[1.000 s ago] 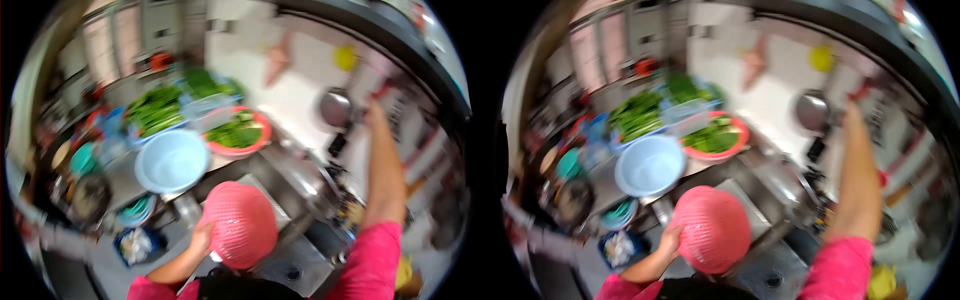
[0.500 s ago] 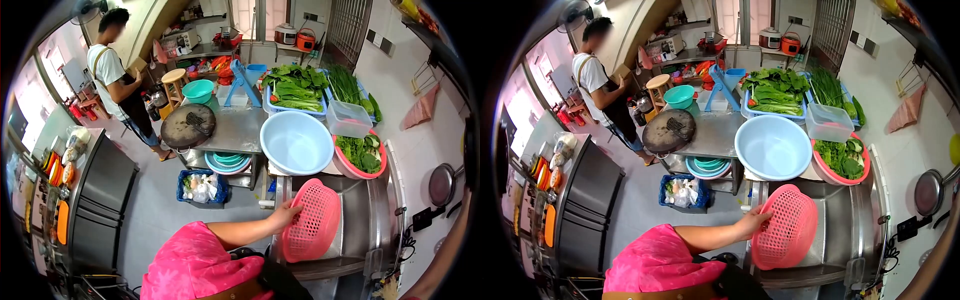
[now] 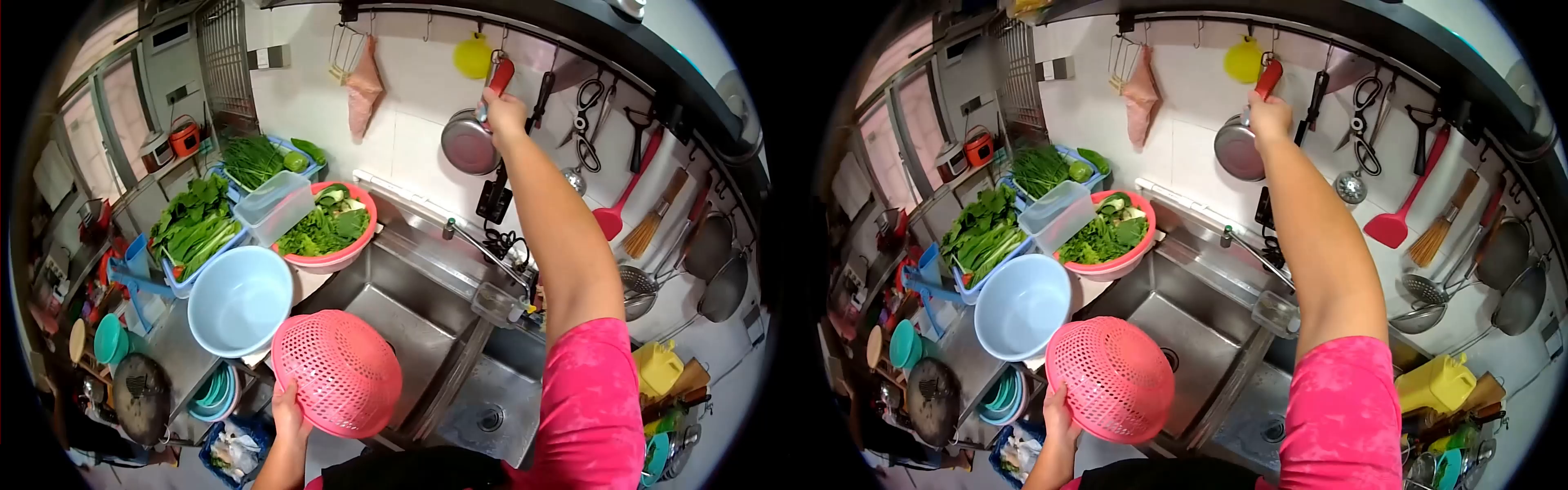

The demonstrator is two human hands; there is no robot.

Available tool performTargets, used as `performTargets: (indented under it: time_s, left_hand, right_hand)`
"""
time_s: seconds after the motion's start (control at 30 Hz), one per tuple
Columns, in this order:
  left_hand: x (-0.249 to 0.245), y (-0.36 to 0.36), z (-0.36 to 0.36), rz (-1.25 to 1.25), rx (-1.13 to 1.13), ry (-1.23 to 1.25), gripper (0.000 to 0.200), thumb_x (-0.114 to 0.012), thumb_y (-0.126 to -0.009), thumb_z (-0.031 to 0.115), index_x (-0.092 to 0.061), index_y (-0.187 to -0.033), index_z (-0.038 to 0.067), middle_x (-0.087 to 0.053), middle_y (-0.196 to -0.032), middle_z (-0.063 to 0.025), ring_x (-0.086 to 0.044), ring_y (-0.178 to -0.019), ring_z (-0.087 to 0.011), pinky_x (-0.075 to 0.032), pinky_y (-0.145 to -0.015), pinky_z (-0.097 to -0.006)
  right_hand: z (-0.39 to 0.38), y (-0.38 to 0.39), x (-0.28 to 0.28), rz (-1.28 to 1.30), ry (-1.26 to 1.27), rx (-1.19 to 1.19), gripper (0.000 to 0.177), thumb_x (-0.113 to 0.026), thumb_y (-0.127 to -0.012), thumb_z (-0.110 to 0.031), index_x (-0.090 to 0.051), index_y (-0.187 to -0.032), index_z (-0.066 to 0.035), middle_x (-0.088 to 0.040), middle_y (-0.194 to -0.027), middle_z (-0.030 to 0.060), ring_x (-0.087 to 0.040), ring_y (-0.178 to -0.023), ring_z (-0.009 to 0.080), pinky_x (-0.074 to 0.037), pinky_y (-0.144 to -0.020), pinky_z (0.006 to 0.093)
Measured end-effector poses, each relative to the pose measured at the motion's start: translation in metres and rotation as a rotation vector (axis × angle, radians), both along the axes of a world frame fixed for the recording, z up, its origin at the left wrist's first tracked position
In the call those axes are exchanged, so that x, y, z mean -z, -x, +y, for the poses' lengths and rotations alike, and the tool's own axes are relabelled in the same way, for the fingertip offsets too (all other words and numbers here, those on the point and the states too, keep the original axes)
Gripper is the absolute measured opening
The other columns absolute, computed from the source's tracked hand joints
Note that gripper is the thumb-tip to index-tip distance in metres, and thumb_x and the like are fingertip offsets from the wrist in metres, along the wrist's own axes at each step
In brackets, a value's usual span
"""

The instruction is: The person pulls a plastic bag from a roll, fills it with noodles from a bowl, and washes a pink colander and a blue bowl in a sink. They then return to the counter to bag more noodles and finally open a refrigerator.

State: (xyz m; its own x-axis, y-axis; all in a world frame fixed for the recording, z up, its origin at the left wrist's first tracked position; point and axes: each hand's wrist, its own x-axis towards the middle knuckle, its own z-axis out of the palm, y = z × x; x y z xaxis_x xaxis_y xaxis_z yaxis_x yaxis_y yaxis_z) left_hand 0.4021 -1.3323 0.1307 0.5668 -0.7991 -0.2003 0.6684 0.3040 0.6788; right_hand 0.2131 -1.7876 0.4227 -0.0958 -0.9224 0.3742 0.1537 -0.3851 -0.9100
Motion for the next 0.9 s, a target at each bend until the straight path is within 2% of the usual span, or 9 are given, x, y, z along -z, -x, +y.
performTargets:
  time_s: [0.57,0.63,0.7,0.73,0.77,0.8,0.83,0.87,0.9]
  left_hand:
    - [-0.017,0.002,0.001,0.038,0.004,0.005,0.028,-0.039,-0.088,0.011,-0.041,-0.115,0.004,-0.052,-0.109,-0.0115,-0.052,-0.098,-0.0242,-0.043,-0.084,-0.0392]
    - [-0.015,0.002,0.003,0.022,-0.02,0.0,0.029,-0.039,-0.087,0.01,-0.041,-0.116,0.005,-0.052,-0.11,-0.0115,-0.052,-0.098,-0.0242,-0.043,-0.084,-0.0388]
    - [-0.02,0.002,0.002,0.022,-0.002,0.047,0.031,-0.039,-0.086,0.007,-0.041,-0.117,0.003,-0.051,-0.11,-0.0139,-0.051,-0.101,-0.025,-0.042,-0.086,-0.0404]
    - [-0.015,-0.002,0.007,0.068,0.0,-0.085,0.032,-0.04,-0.085,0.006,-0.041,-0.116,0.001,-0.052,-0.108,-0.0147,-0.052,-0.099,-0.0255,-0.043,-0.086,-0.041]
    - [-0.013,-0.004,0.01,0.073,0.031,-0.07,0.03,-0.042,-0.084,0.006,-0.042,-0.114,0.0,-0.054,-0.105,-0.0145,-0.054,-0.097,-0.0252,-0.044,-0.084,-0.0408]
    - [0.011,-0.008,0.01,0.082,0.015,-0.08,0.031,-0.047,-0.084,0.01,-0.044,-0.113,0.0,-0.055,-0.102,-0.014,-0.056,-0.088,-0.0226,-0.048,-0.076,-0.0355]
    - [0.016,-0.007,0.009,0.051,-0.018,-0.22,0.029,-0.049,-0.084,0.012,-0.046,-0.11,-0.001,-0.056,-0.099,-0.0112,-0.055,-0.087,-0.0199,-0.047,-0.074,-0.0319]
    - [0.007,-0.007,0.012,0.06,-0.034,-0.1,0.027,-0.048,-0.085,0.011,-0.046,-0.11,0.001,-0.057,-0.095,-0.0088,-0.054,-0.088,-0.0174,-0.046,-0.073,-0.0296]
    - [0.005,-0.009,0.014,0.132,-0.074,-0.032,0.026,-0.047,-0.086,0.011,-0.045,-0.11,0.002,-0.056,-0.095,-0.0086,-0.054,-0.087,-0.0171,-0.047,-0.074,-0.0299]
  right_hand:
    - [-0.009,-0.005,-0.028,0.018,-0.07,0.053,0.017,-0.058,-0.079,-0.016,-0.054,-0.086,-0.001,-0.057,-0.067,0.0068,-0.054,-0.052,0.0133,-0.044,-0.04,0.0265]
    - [-0.007,-0.004,-0.027,0.066,-0.168,0.02,0.018,-0.056,-0.079,-0.017,-0.051,-0.09,-0.003,-0.056,-0.069,0.004,-0.053,-0.055,0.0125,-0.045,-0.046,0.026]
    - [-0.004,0.0,-0.023,0.021,-0.18,0.129,0.023,-0.06,-0.074,-0.017,-0.055,-0.093,-0.005,-0.052,-0.096,0.0123,-0.05,-0.09,0.0236,-0.05,-0.065,0.0338]
    - [-0.035,0.016,-0.007,-0.057,-0.107,-0.017,0.033,-0.059,-0.075,-0.026,-0.055,-0.101,-0.007,-0.047,-0.109,0.0124,-0.043,-0.101,0.0296,-0.047,-0.075,0.0384]
    - [0.003,0.027,-0.011,0.27,-0.087,-0.004,0.045,-0.057,-0.075,-0.038,-0.053,-0.11,-0.009,-0.047,-0.115,0.0099,-0.043,-0.103,0.0302,-0.043,-0.08,0.0421]
    - [-0.046,0.051,-0.004,0.441,-0.06,-0.05,0.054,-0.052,-0.076,-0.048,-0.052,-0.114,-0.011,-0.048,-0.118,0.0073,-0.044,-0.105,0.027,-0.039,-0.084,0.0387]
    - [-0.036,0.05,-0.01,0.601,0.188,0.2,0.053,-0.05,-0.078,-0.049,-0.053,-0.111,-0.007,-0.053,-0.109,0.0078,-0.048,-0.1,0.0224,-0.038,-0.083,0.0335]
    - [-0.026,0.047,-0.017,0.755,0.388,0.532,0.054,-0.048,-0.08,-0.049,-0.055,-0.108,-0.003,-0.058,-0.1,0.0084,-0.051,-0.094,0.0179,-0.037,-0.082,0.0283]
    - [-0.009,0.034,-0.017,0.554,0.226,0.436,0.051,-0.053,-0.078,-0.042,-0.05,-0.109,-0.002,-0.053,-0.105,0.0144,-0.051,-0.095,0.0236,-0.041,-0.078,0.0361]
